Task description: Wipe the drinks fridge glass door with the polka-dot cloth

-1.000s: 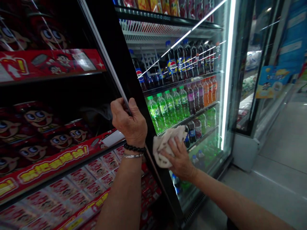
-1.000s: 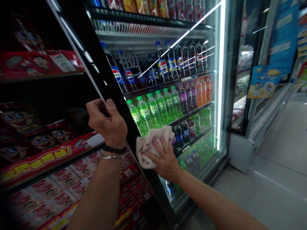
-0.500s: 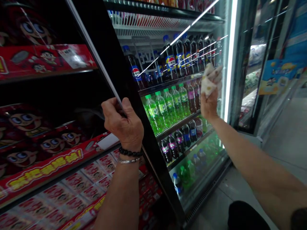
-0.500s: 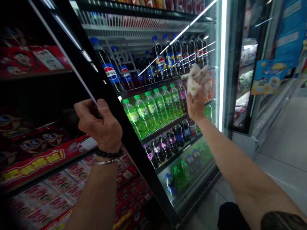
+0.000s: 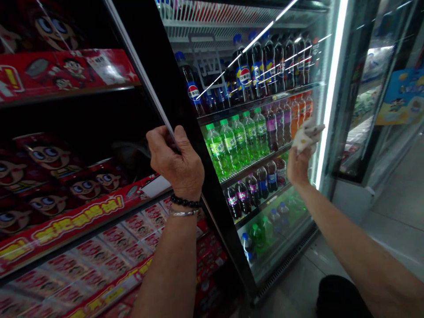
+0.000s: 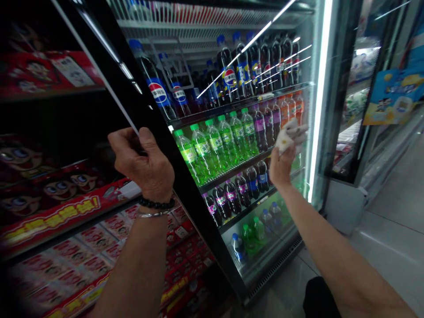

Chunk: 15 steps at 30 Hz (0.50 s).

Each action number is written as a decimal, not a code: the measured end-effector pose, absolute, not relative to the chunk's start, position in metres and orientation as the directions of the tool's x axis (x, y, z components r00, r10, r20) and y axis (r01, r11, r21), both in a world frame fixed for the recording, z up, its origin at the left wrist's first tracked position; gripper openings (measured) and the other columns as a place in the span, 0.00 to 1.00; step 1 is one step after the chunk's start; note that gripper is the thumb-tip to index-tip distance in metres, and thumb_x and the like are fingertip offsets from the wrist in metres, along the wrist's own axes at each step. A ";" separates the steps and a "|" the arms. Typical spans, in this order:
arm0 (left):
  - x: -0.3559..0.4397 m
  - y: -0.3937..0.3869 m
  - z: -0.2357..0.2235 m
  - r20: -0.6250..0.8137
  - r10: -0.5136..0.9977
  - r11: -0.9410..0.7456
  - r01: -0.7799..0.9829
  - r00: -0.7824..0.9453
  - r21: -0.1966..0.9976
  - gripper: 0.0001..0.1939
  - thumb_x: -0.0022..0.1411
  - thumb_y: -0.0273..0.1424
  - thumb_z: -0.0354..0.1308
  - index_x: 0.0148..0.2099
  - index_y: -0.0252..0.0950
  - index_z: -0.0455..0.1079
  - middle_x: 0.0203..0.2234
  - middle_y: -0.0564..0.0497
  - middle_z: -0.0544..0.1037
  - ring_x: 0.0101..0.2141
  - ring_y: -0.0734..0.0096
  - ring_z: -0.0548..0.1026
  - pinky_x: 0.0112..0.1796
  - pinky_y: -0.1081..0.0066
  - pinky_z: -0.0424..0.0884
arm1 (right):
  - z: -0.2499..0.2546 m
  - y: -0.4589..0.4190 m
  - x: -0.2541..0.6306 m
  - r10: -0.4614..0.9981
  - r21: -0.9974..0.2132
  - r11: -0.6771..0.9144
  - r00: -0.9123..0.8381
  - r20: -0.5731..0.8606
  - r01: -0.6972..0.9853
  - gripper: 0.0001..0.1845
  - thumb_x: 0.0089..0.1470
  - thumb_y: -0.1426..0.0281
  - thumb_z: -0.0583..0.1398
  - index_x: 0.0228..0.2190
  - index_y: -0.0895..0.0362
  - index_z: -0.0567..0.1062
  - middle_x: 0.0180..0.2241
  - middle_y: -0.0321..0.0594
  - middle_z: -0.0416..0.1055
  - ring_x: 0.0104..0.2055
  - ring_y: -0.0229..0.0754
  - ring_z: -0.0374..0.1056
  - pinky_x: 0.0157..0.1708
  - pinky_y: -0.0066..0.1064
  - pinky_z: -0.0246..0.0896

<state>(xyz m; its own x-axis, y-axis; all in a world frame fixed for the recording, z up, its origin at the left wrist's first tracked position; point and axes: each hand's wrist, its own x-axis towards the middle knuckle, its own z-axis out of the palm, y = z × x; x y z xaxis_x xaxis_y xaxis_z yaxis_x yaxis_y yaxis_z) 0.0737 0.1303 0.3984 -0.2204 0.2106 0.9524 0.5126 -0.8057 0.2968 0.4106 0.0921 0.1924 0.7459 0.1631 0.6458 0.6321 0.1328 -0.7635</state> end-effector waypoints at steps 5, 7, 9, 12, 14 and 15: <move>0.075 0.132 0.399 0.953 0.203 -0.801 0.521 -0.224 0.294 0.14 0.78 0.44 0.50 0.46 0.39 0.65 0.37 0.50 0.71 0.38 0.65 0.71 0.45 0.63 0.68 | 0.169 0.051 0.234 0.380 -0.360 0.233 0.256 0.889 0.904 0.42 0.69 0.57 0.58 0.78 0.45 0.52 0.81 0.46 0.44 0.84 0.63 0.34 0.79 0.74 0.44; 0.075 0.133 0.399 0.955 0.189 -0.807 0.518 -0.229 0.284 0.13 0.77 0.43 0.50 0.46 0.39 0.65 0.36 0.51 0.70 0.37 0.66 0.70 0.44 0.64 0.67 | 0.144 0.034 0.187 0.414 -0.072 0.305 -0.064 0.908 0.950 0.41 0.66 0.60 0.62 0.76 0.44 0.58 0.81 0.46 0.44 0.83 0.70 0.33 0.76 0.79 0.46; 0.075 0.134 0.400 0.958 0.165 -0.821 0.506 -0.233 0.265 0.11 0.77 0.41 0.52 0.45 0.38 0.65 0.35 0.52 0.69 0.36 0.67 0.69 0.43 0.65 0.65 | 0.114 0.025 0.165 0.406 0.138 0.372 -0.295 0.865 0.918 0.40 0.64 0.60 0.64 0.74 0.42 0.64 0.80 0.42 0.50 0.83 0.69 0.37 0.77 0.77 0.43; 0.075 0.133 0.401 0.963 0.135 -0.851 0.470 -0.235 0.234 0.09 0.76 0.38 0.54 0.44 0.38 0.66 0.33 0.52 0.68 0.34 0.69 0.68 0.40 0.66 0.63 | 0.079 0.023 0.175 0.368 0.275 0.407 -0.432 0.824 0.871 0.33 0.66 0.61 0.63 0.70 0.38 0.69 0.76 0.34 0.60 0.81 0.59 0.45 0.81 0.69 0.35; 0.075 0.132 0.401 0.965 0.120 -0.871 0.441 -0.234 0.215 0.09 0.76 0.37 0.55 0.43 0.37 0.66 0.33 0.53 0.67 0.33 0.71 0.67 0.39 0.66 0.60 | 0.074 0.028 0.203 0.349 0.288 0.381 -0.426 0.835 0.878 0.29 0.67 0.65 0.62 0.67 0.38 0.72 0.75 0.35 0.61 0.81 0.59 0.47 0.81 0.69 0.38; 0.075 0.131 0.402 0.966 0.108 -0.882 0.427 -0.234 0.201 0.09 0.76 0.36 0.56 0.43 0.36 0.67 0.33 0.53 0.67 0.33 0.72 0.66 0.39 0.67 0.59 | 0.078 0.031 0.222 0.349 0.274 0.363 -0.403 0.846 0.890 0.29 0.67 0.67 0.61 0.67 0.39 0.72 0.76 0.36 0.59 0.81 0.60 0.46 0.80 0.70 0.41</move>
<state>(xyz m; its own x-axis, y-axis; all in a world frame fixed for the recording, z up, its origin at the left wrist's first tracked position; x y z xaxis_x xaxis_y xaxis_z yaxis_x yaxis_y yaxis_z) 0.0750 0.1313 0.4017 -0.2341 0.1075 0.9663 0.4267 -0.8816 0.2015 0.2216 0.0314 0.0782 -0.4032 0.3493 0.8458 0.8903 0.3634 0.2743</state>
